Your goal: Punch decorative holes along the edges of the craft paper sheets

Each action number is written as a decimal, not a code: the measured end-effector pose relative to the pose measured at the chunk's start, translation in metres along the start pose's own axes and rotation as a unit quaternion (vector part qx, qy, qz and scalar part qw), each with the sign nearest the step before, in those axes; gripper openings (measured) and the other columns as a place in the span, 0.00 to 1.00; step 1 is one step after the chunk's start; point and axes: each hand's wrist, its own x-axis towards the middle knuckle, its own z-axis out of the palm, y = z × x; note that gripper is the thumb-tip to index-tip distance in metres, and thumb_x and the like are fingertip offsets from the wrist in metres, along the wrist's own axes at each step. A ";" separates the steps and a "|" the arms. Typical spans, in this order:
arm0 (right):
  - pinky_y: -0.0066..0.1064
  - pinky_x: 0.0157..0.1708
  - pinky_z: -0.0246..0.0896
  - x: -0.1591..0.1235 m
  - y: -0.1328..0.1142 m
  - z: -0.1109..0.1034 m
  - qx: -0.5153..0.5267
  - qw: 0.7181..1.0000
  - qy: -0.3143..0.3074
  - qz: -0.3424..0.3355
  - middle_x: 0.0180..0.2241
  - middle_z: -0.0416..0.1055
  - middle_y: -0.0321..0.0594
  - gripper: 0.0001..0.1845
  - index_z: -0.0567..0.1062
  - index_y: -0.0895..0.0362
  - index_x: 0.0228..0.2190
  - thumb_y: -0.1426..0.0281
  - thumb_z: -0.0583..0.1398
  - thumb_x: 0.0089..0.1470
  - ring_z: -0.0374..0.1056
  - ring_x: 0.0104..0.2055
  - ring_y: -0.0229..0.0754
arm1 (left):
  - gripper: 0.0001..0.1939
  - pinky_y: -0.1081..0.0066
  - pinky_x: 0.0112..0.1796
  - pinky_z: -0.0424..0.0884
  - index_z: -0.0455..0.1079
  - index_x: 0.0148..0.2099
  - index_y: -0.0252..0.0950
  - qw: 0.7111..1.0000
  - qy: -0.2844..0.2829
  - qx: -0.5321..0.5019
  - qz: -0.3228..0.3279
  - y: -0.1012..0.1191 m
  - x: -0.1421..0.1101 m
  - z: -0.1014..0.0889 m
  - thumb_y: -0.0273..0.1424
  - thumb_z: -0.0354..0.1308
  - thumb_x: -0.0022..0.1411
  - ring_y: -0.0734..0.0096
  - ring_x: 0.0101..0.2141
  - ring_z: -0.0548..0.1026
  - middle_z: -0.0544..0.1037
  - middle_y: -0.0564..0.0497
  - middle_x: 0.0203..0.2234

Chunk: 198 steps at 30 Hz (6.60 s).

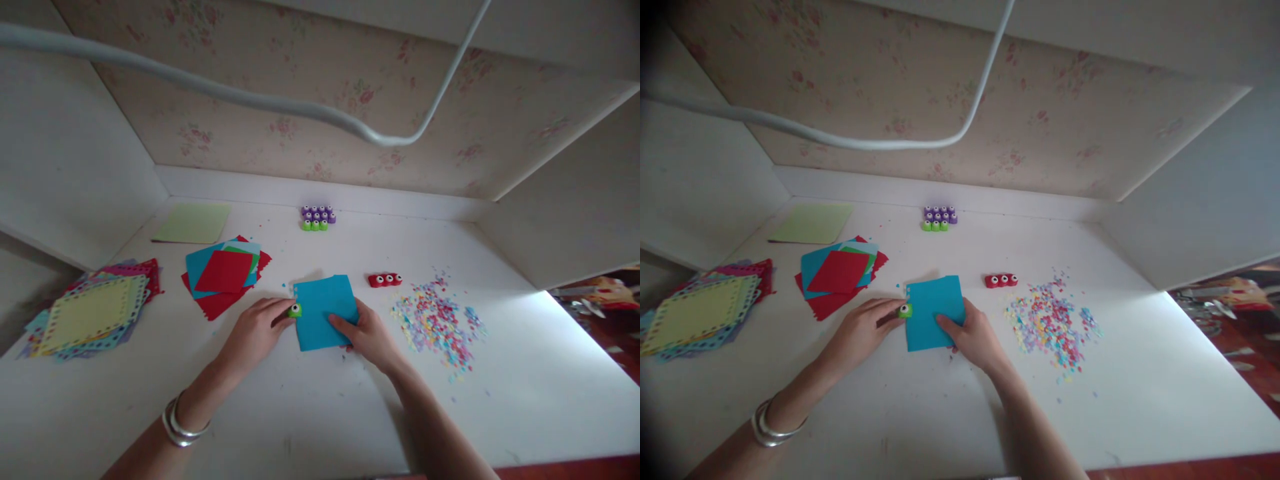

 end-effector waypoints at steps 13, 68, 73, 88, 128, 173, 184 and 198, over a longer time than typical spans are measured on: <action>0.60 0.64 0.48 -0.003 0.026 -0.001 -0.395 0.865 0.089 -0.297 0.62 0.65 0.41 0.22 0.69 0.50 0.58 0.64 0.57 0.64 0.60 0.64 0.54 | 0.14 0.64 0.46 0.78 0.74 0.53 0.40 1.000 -0.009 0.009 -0.010 0.007 -0.003 -0.002 0.33 0.61 0.66 0.64 0.44 0.78 0.80 0.48 0.44; 0.59 0.65 0.45 0.000 0.017 -0.005 -0.382 0.879 0.072 -0.275 0.61 0.66 0.40 0.22 0.70 0.50 0.57 0.65 0.59 0.62 0.61 0.63 0.54 | 0.14 0.64 0.39 0.72 0.71 0.27 0.38 0.985 -0.102 0.002 -0.135 0.026 0.047 0.003 0.37 0.61 0.64 0.64 0.35 0.75 0.76 0.50 0.29; 0.59 0.64 0.47 0.000 0.018 -0.005 -0.387 0.877 0.067 -0.276 0.61 0.66 0.39 0.22 0.70 0.49 0.57 0.64 0.59 0.62 0.61 0.63 0.54 | 0.15 0.65 0.38 0.73 0.72 0.28 0.37 0.984 -0.114 -0.005 -0.136 0.025 0.048 0.001 0.37 0.58 0.66 0.64 0.35 0.75 0.74 0.50 0.29; 0.59 0.64 0.48 -0.001 0.016 -0.003 -0.380 0.877 0.085 -0.280 0.59 0.69 0.42 0.20 0.73 0.50 0.55 0.64 0.59 0.63 0.62 0.62 0.53 | 0.15 0.61 0.50 0.74 0.72 0.55 0.42 0.993 -0.087 0.055 -0.063 0.002 -0.001 -0.028 0.35 0.57 0.68 0.62 0.47 0.75 0.76 0.47 0.47; 0.37 0.36 0.68 0.064 0.022 -0.156 -0.198 0.925 0.317 0.066 0.35 0.81 0.46 0.23 0.81 0.57 0.43 0.56 0.64 0.50 0.77 0.38 0.51 | 0.15 0.55 0.50 0.73 0.74 0.52 0.41 0.988 -0.080 0.099 0.091 0.040 -0.032 0.000 0.25 0.54 0.67 0.58 0.51 0.74 0.77 0.47 0.51; 0.27 0.45 0.68 0.109 -0.083 0.007 -0.230 0.944 0.058 -0.229 0.46 0.77 0.38 0.13 0.75 0.53 0.47 0.69 0.60 0.60 0.76 0.42 0.38 | 0.14 0.57 0.49 0.68 0.71 0.55 0.44 0.989 -0.066 0.096 0.091 0.038 -0.025 0.004 0.29 0.53 0.69 0.61 0.50 0.73 0.74 0.53 0.56; 0.38 0.51 0.67 0.039 -0.062 0.033 -0.205 0.952 0.028 -0.226 0.51 0.74 0.43 0.16 0.72 0.50 0.52 0.66 0.58 0.63 0.72 0.52 0.46 | 0.15 0.60 0.50 0.73 0.67 0.56 0.39 0.997 0.045 0.062 -0.028 0.012 -0.004 -0.007 0.30 0.54 0.68 0.60 0.48 0.74 0.76 0.45 0.47; 0.41 0.40 0.66 0.002 -0.001 -0.002 -0.269 0.948 0.153 0.077 0.42 0.73 0.47 0.32 0.70 0.56 0.52 0.60 0.66 0.46 0.72 0.41 0.53 | 0.13 0.61 0.48 0.74 0.69 0.54 0.39 0.998 -0.001 0.046 -0.034 0.000 0.014 0.000 0.34 0.57 0.68 0.60 0.47 0.76 0.79 0.46 0.46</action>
